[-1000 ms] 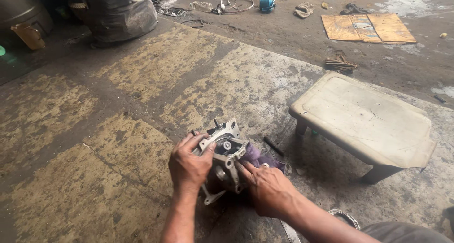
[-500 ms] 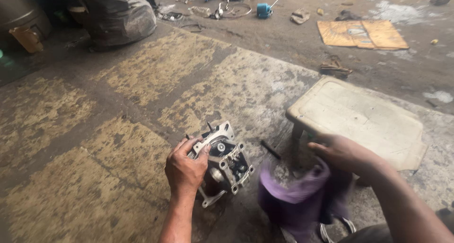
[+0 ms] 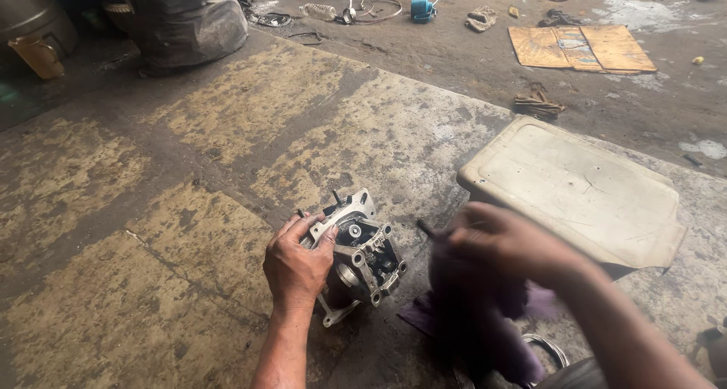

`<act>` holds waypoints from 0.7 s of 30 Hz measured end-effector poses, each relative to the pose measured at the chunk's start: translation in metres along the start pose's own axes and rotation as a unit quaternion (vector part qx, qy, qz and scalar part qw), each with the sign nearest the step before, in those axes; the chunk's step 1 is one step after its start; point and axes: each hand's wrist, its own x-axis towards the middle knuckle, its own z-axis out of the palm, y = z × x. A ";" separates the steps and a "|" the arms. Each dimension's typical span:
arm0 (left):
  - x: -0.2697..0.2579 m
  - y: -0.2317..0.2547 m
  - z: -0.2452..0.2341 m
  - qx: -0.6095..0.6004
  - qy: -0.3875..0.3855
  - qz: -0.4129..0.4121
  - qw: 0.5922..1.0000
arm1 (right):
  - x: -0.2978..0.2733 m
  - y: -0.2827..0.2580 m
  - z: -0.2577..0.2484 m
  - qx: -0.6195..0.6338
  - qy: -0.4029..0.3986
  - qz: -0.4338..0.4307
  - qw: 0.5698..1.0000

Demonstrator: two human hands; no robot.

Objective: The person is cleaning a metal engine part, likely a cylinder head, using a purple cloth and a metal tool. They wipe the surfaces and scrape out debris from the internal cavities.

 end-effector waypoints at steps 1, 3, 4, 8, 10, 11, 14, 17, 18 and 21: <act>0.000 0.001 0.000 0.000 0.000 0.001 1.000 | -0.003 -0.012 0.014 -0.012 -0.053 -0.018 0.998; 0.000 0.004 0.000 -0.004 -0.001 0.010 1.000 | -0.007 -0.028 0.052 -0.151 -0.152 -0.070 0.974; 0.000 0.005 -0.001 -0.004 -0.003 0.014 1.000 | -0.006 -0.032 0.072 -0.277 -0.162 -0.070 0.944; -0.002 0.005 -0.001 -0.006 -0.026 0.003 1.000 | 0.011 -0.020 0.126 -0.487 -0.032 -0.210 0.847; 0.002 0.002 -0.002 0.003 -0.022 0.011 1.000 | 0.012 -0.015 0.147 -0.554 -0.037 -0.169 0.815; 0.002 0.003 -0.001 -0.001 -0.020 0.010 1.000 | 0.013 -0.015 0.152 -0.587 -0.038 -0.148 0.795; 0.000 0.004 -0.001 0.002 -0.010 0.028 1.000 | 0.008 -0.014 0.158 -0.589 0.000 -0.166 0.790; -0.001 0.004 -0.002 -0.002 0.001 0.045 0.999 | 0.013 -0.015 0.155 -0.633 -0.032 -0.175 0.753; 0.000 0.004 -0.004 -0.010 -0.012 0.031 0.999 | 0.014 -0.016 0.155 -0.633 -0.015 -0.191 0.750; 0.000 0.004 -0.004 -0.006 -0.008 0.046 0.999 | 0.009 -0.025 0.144 -0.563 0.002 -0.202 0.802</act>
